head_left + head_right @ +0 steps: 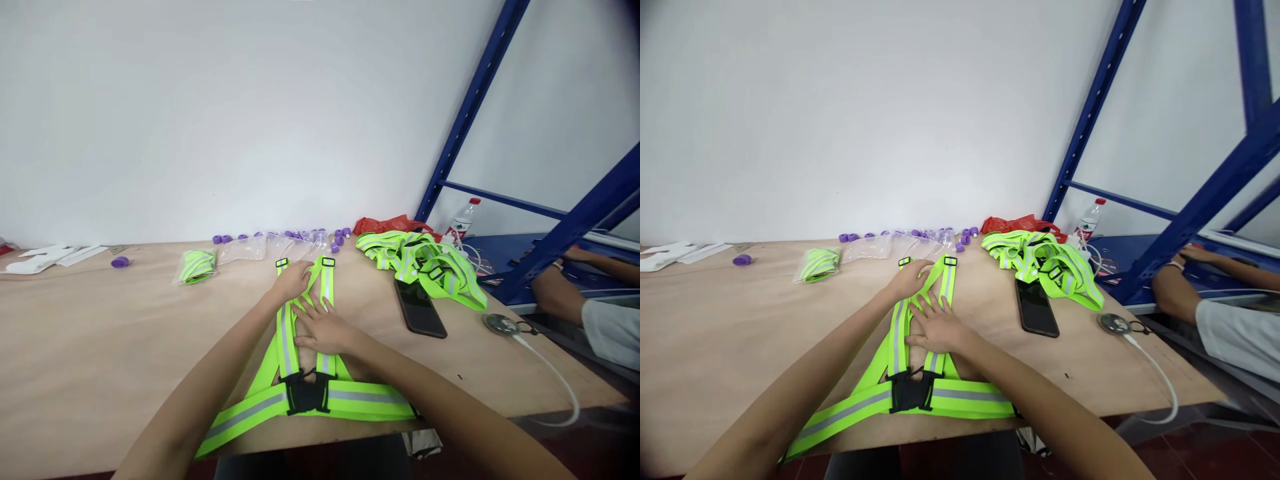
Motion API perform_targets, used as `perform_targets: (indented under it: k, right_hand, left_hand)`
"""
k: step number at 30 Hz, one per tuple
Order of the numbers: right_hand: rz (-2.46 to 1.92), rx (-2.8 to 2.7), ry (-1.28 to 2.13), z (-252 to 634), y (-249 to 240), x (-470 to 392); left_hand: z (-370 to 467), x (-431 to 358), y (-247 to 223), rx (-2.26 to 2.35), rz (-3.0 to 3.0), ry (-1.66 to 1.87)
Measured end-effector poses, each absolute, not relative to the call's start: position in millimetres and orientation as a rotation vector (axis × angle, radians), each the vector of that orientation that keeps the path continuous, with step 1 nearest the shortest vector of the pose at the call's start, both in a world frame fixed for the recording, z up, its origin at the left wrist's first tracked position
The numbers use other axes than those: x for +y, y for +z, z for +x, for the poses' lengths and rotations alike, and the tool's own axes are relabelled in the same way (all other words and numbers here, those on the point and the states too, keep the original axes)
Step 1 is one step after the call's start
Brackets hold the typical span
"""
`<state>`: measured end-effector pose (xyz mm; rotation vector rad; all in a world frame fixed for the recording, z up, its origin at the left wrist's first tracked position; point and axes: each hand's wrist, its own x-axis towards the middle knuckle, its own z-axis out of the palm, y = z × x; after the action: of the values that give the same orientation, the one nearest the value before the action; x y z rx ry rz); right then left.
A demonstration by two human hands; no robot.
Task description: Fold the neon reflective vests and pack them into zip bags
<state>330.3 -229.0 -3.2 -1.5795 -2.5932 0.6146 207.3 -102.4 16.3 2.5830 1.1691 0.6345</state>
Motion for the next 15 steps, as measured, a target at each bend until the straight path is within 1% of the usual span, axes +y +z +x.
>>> perform_targets:
  k: [5,8,11,15]
  right_hand:
    - [-1.526,-2.512,0.611,330.9,-6.5,-234.3]
    - [-1.392,-2.403,0.501,337.5,-12.0,-228.5]
    - [-1.350,-2.240,0.378,359.3,-12.0,-205.9]
    - [-1.508,-2.068,0.217,405.4,-3.0,-154.7]
  left_hand:
    - [242.3,-79.3,-4.3,1.289,2.528,0.779]
    - [251.6,-71.8,-14.4,1.391,2.472,0.843]
    - [253.7,-71.2,-24.9,1.421,2.450,0.868]
    - [253.2,-76.3,-34.5,1.367,2.484,0.842]
